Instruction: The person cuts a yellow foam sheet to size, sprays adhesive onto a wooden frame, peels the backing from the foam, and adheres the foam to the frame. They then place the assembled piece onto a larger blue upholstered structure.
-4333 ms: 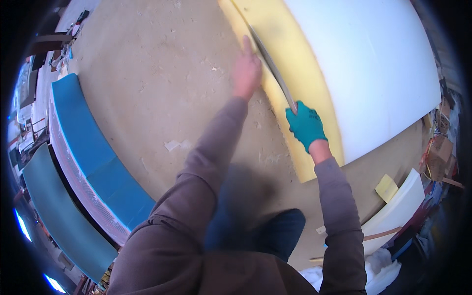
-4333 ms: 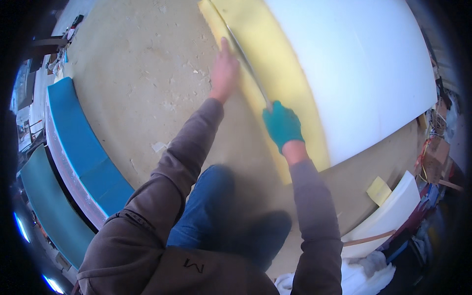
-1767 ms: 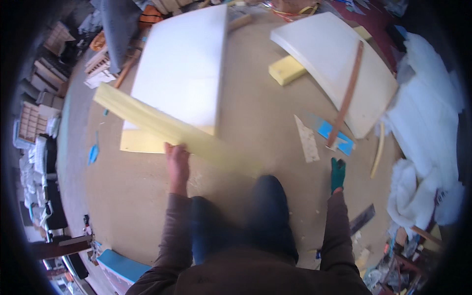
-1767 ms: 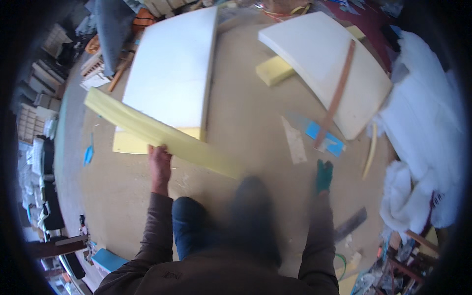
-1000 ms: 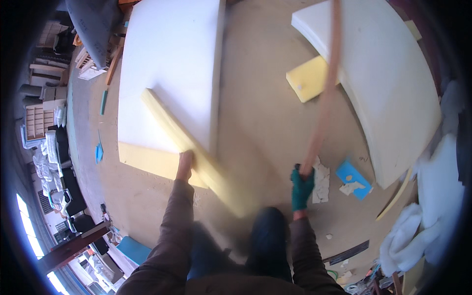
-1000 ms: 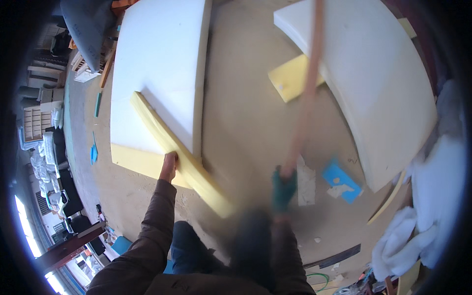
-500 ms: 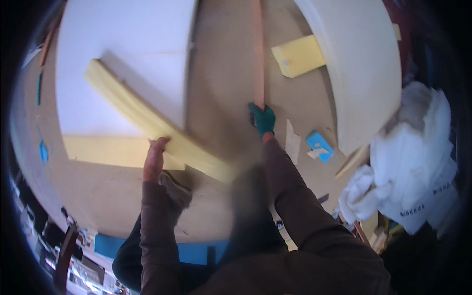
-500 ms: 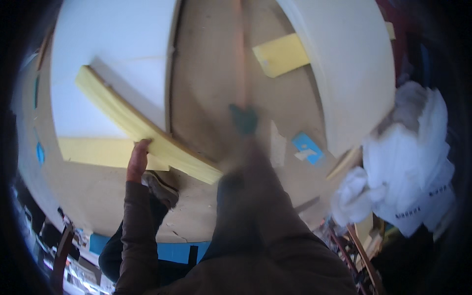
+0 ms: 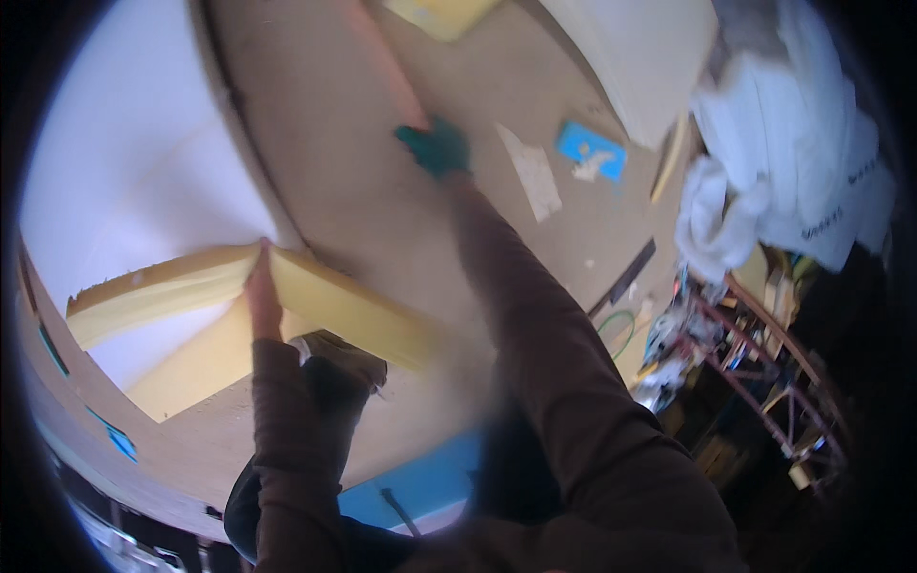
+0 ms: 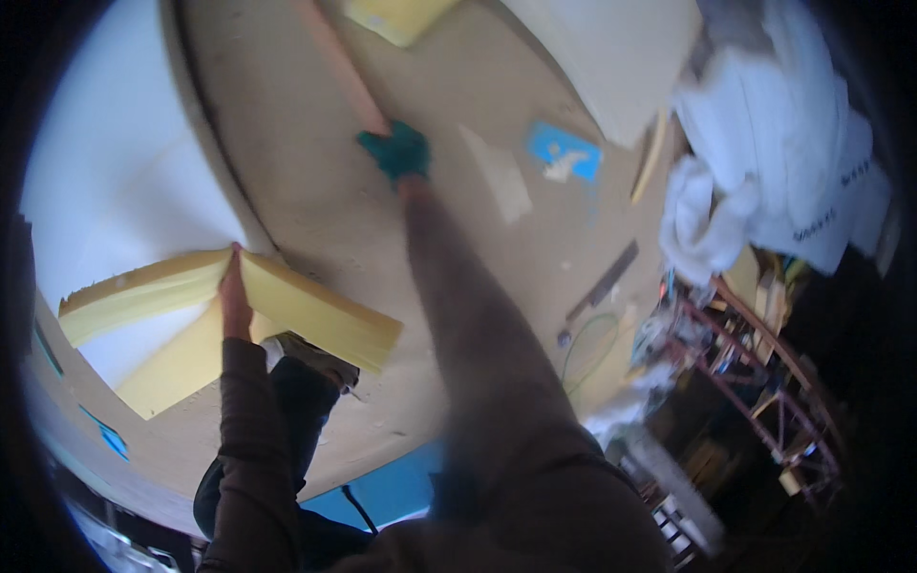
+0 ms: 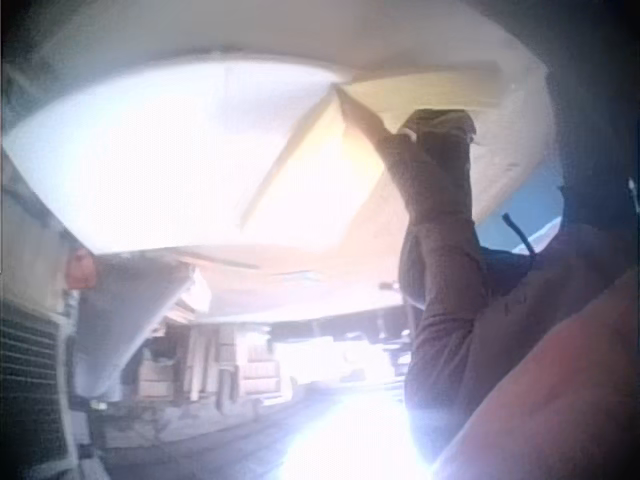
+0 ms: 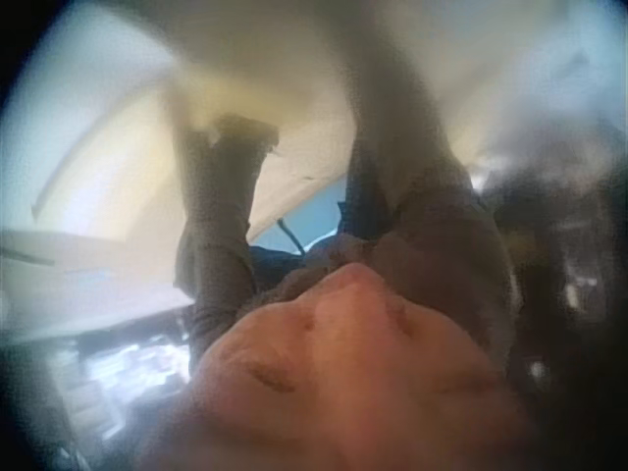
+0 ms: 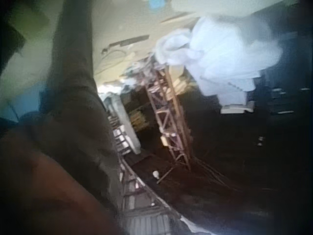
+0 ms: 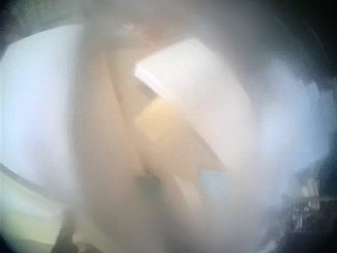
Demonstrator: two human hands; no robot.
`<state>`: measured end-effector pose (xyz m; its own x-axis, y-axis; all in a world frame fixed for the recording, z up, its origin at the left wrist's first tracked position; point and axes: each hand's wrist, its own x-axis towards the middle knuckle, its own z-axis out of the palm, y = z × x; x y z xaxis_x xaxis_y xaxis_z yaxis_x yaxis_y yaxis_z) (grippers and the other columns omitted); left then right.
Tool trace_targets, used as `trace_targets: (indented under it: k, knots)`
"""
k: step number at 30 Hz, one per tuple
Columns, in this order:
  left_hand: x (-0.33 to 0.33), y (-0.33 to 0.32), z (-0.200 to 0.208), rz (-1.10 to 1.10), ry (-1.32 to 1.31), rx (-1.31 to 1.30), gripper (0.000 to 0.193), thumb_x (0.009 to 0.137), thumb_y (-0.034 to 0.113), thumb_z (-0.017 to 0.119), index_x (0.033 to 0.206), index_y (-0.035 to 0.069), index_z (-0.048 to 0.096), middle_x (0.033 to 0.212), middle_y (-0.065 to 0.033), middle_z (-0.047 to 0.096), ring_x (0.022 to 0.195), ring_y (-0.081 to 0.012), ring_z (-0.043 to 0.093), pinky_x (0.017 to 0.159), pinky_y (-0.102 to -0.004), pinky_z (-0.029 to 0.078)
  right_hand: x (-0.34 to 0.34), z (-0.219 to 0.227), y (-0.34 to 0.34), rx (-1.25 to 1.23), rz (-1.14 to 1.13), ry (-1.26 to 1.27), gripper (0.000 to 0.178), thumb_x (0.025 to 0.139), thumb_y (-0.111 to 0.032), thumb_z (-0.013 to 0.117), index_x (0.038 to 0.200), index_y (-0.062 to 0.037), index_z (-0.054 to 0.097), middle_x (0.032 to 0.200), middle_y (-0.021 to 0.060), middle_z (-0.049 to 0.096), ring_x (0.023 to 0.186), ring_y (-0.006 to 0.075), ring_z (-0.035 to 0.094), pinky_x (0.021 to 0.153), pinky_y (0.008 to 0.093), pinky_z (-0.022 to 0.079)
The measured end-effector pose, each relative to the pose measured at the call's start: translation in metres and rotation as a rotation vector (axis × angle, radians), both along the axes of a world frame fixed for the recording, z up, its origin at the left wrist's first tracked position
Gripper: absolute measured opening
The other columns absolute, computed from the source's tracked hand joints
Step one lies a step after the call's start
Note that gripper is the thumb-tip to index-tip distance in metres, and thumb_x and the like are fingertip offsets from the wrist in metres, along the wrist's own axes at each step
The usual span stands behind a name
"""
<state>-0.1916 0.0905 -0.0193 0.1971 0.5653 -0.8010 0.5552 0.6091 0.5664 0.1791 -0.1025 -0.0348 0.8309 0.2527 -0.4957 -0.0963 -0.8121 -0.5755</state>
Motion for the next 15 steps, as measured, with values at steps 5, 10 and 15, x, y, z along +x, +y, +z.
trace_targets:
  k: [5, 10, 15]
  knots:
    - [-0.010, 0.040, -0.029, -0.019, 0.009, -0.159, 0.068, 0.110, 0.053, 0.067, 0.152, 0.001, 0.064, 0.159, -0.0101, 0.063, 0.150, -0.0212, 0.053, 0.127, -0.0418, 0.039, -0.048, 0.079, 0.019, 0.098, 0.043, -0.183, 0.045, 0.080, -0.053, 0.081, 0.095, -0.0101, 0.081, 0.096, 0.0235, 0.080, 0.092, 0.0468, 0.078, 0.079, 0.0579, 0.061]
    - [-0.001, 0.040, 0.041, -0.007, 0.224, -0.080, 0.061, 0.092, 0.062, 0.088, 0.133, 0.019, 0.076, 0.121, 0.0026, 0.077, 0.110, -0.0133, 0.069, 0.094, -0.0400, 0.054, -0.109, 0.306, -0.208, 0.307, -0.065, 0.168, 0.045, 0.089, -0.045, 0.089, 0.095, -0.0024, 0.077, 0.075, 0.0120, 0.074, 0.066, 0.0209, 0.075, 0.065, 0.0393, 0.059]
    - [0.017, -0.023, 0.197, 0.059, -0.009, 0.093, 0.051, 0.097, 0.052, 0.087, 0.133, 0.018, 0.074, 0.140, 0.0008, 0.073, 0.117, -0.0142, 0.066, 0.098, -0.0392, 0.051, -0.176, 0.535, -0.501, -0.231, -0.390, 0.366, 0.044, 0.095, -0.044, 0.089, 0.110, -0.0041, 0.080, 0.084, 0.0047, 0.077, 0.082, 0.0109, 0.074, 0.074, 0.0332, 0.058]
